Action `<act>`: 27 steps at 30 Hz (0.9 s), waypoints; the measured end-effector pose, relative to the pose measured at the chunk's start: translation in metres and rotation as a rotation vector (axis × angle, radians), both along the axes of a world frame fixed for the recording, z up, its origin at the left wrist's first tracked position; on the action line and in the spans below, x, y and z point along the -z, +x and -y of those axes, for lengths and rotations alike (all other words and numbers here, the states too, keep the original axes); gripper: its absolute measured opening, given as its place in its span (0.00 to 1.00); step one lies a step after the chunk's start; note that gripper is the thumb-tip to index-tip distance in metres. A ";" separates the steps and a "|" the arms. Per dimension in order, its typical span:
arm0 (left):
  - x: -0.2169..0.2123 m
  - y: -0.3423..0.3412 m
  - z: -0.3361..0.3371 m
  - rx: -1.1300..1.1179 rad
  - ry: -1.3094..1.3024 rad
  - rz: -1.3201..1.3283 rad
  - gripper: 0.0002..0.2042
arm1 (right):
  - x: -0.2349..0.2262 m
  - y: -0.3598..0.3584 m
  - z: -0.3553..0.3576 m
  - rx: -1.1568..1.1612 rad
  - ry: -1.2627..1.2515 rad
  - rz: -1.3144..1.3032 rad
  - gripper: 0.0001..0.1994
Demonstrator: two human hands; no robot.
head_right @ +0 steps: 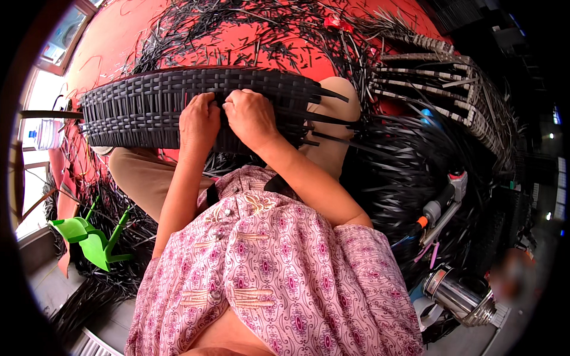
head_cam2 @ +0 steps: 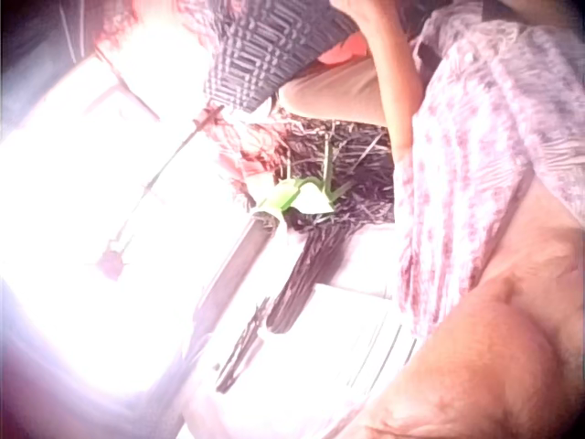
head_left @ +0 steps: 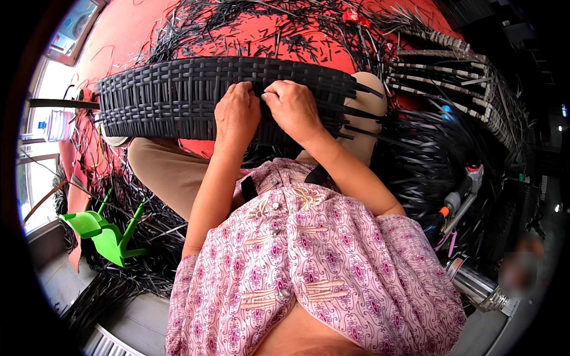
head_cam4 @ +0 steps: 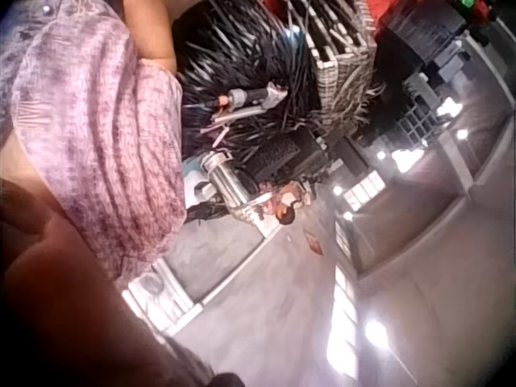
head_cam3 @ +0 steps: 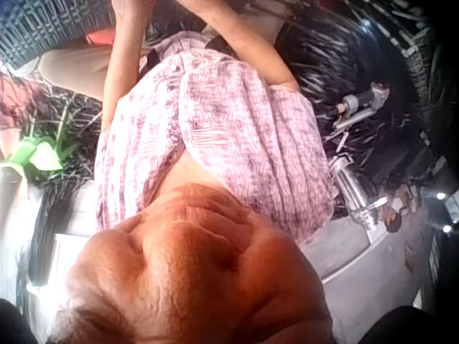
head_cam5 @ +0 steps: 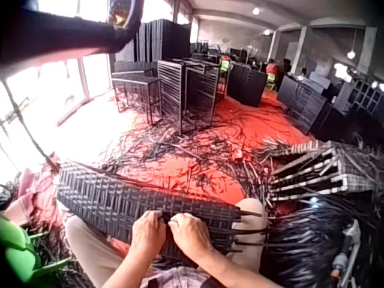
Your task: The person sits cross-legged on the floor and weaves a black mat by hand. They interlace black plastic strips into a grid pattern, occasionally adjusting the mat's position. At 00:51, they use pink scissors to trim a strip before continuing the weaving process.
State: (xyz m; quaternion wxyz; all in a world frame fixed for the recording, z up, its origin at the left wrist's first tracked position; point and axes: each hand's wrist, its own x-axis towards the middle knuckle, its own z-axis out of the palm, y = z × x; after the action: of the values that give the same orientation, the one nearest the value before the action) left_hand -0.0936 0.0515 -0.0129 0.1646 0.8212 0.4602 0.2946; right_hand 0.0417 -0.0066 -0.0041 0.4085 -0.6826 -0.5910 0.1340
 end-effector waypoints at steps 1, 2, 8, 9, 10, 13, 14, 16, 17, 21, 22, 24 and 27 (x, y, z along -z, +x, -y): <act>0.001 -0.002 -0.003 0.028 -0.048 0.080 0.09 | -0.001 0.000 -0.002 0.003 -0.029 0.034 0.07; 0.002 -0.004 -0.003 0.033 -0.143 0.117 0.09 | -0.001 -0.002 -0.002 0.001 -0.054 0.063 0.08; 0.003 -0.010 -0.003 0.093 -0.033 0.106 0.09 | -0.009 -0.011 -0.010 -0.004 -0.176 0.163 0.07; 0.002 -0.009 -0.004 0.109 -0.018 0.111 0.09 | -0.008 -0.011 -0.012 0.013 -0.163 0.174 0.08; 0.000 -0.009 -0.005 0.116 -0.020 0.075 0.10 | -0.008 -0.010 -0.014 0.003 -0.119 0.163 0.08; -0.007 -0.018 -0.007 0.145 -0.124 0.078 0.08 | -0.004 -0.014 -0.013 0.005 -0.101 0.178 0.08; -0.009 -0.021 -0.007 0.139 -0.165 0.074 0.08 | -0.002 -0.015 -0.011 0.012 -0.087 0.191 0.08; -0.011 -0.025 -0.012 0.133 -0.211 0.081 0.07 | 0.000 -0.016 -0.011 0.021 -0.040 0.187 0.08; -0.011 -0.029 -0.013 0.131 -0.228 0.084 0.07 | 0.000 -0.018 -0.010 0.021 -0.019 0.162 0.08; -0.015 -0.039 -0.017 0.065 -0.281 0.148 0.07 | -0.009 -0.026 -0.001 0.067 0.066 0.187 0.09; -0.020 -0.045 -0.020 0.045 -0.347 0.265 0.07 | -0.013 -0.027 -0.001 0.096 0.108 0.201 0.10; -0.033 -0.065 -0.014 -0.055 -0.575 0.421 0.07 | -0.022 -0.026 0.002 0.064 0.183 0.169 0.13; -0.054 -0.083 -0.003 0.016 -0.509 0.506 0.06 | -0.033 -0.028 -0.006 -0.128 0.274 0.037 0.13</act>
State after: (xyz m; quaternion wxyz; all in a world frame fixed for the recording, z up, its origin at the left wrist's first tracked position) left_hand -0.1768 0.0549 0.0406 0.4747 0.6585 0.4571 0.3634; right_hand 0.0135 -0.0007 0.0286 0.4775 -0.5838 -0.6534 0.0653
